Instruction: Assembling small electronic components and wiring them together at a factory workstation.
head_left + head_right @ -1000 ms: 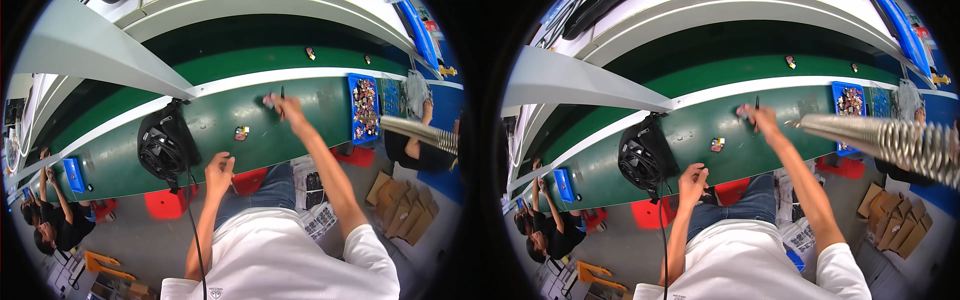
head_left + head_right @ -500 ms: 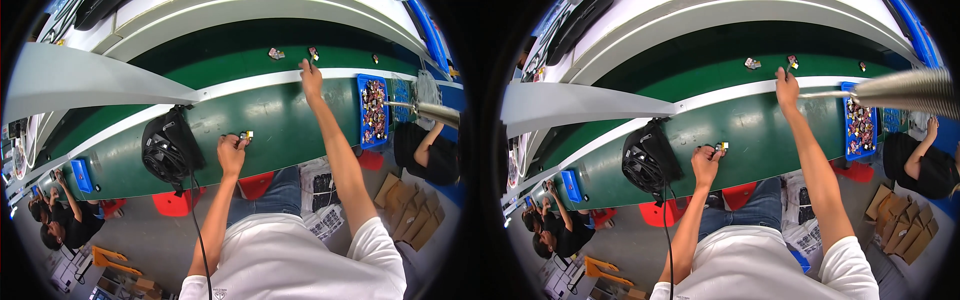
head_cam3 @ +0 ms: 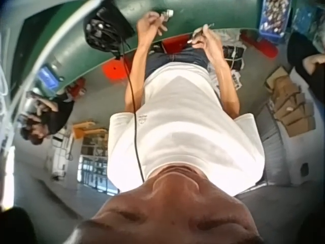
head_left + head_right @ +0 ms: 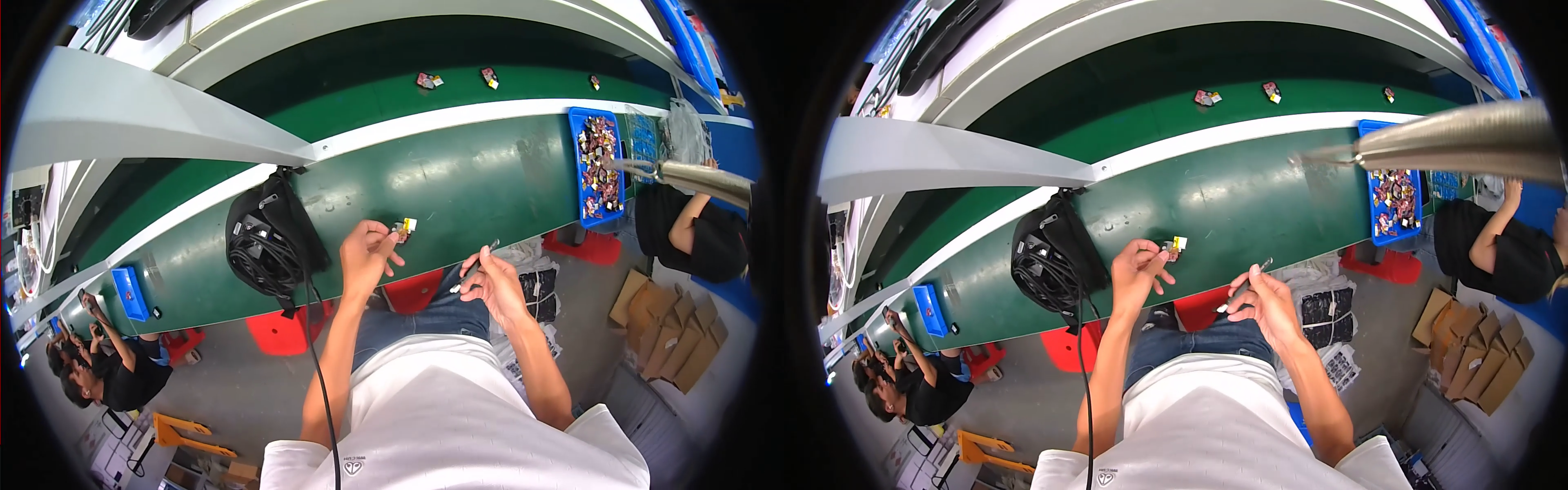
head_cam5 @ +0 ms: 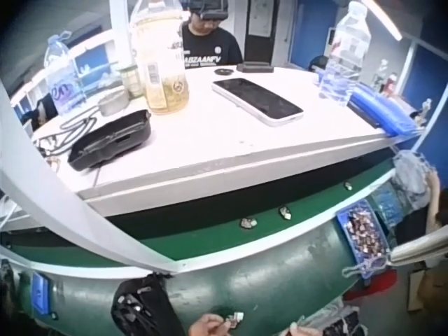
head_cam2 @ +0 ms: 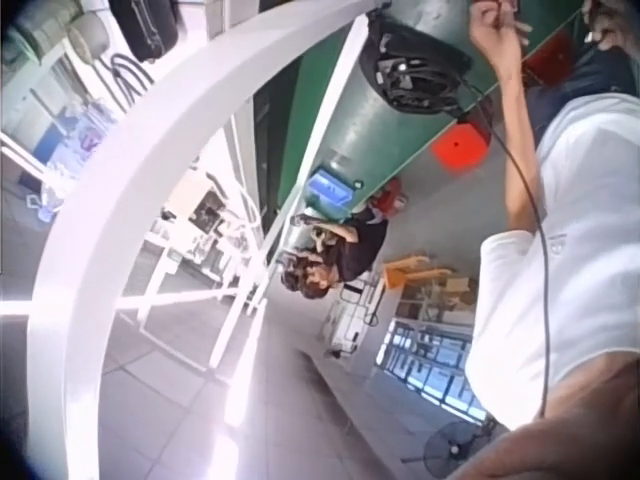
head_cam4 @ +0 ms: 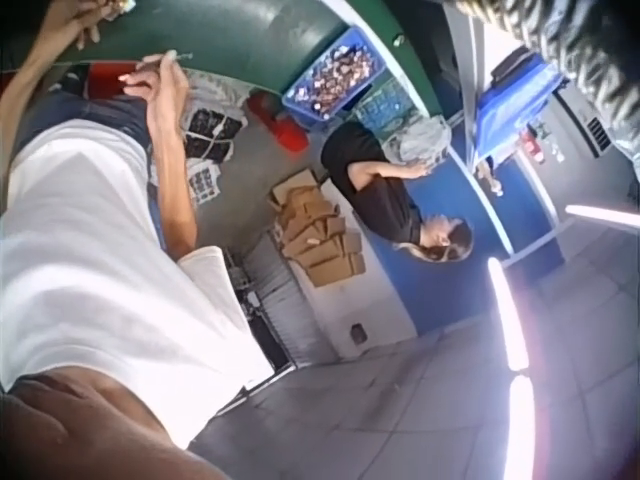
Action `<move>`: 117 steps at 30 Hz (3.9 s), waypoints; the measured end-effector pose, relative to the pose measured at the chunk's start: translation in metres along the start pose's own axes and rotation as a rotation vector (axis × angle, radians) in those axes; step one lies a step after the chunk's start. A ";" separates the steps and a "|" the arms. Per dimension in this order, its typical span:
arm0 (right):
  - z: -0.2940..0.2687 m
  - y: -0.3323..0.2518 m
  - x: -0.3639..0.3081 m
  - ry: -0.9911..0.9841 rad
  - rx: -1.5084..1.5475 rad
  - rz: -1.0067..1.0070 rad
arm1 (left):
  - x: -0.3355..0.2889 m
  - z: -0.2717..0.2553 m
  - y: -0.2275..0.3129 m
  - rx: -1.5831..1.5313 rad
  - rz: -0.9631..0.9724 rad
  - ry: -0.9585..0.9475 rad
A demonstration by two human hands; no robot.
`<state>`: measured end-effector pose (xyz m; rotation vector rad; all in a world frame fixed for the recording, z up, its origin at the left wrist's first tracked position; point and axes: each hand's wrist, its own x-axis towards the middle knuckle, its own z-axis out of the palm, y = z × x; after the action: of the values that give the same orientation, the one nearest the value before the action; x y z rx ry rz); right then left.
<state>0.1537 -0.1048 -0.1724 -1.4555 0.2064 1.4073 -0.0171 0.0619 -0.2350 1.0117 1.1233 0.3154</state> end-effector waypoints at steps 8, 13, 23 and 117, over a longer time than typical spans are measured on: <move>0.030 -0.050 -0.042 -0.140 -0.197 -0.412 | -0.057 0.016 0.062 -0.160 0.084 -0.070; 0.042 -0.058 -0.048 -0.117 -0.341 -0.645 | -0.074 0.018 0.080 -0.176 0.125 -0.093; 0.056 -0.060 -0.049 0.041 -0.607 -0.894 | -0.082 0.022 0.089 -0.101 0.170 -0.064; 0.055 -0.057 -0.049 -0.137 -0.873 -1.353 | -0.084 0.025 0.088 -0.182 0.175 -0.192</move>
<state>0.1464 -0.0647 -0.0887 -1.5610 -1.3885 0.3882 -0.0099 0.0405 -0.1128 0.9584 0.8198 0.4427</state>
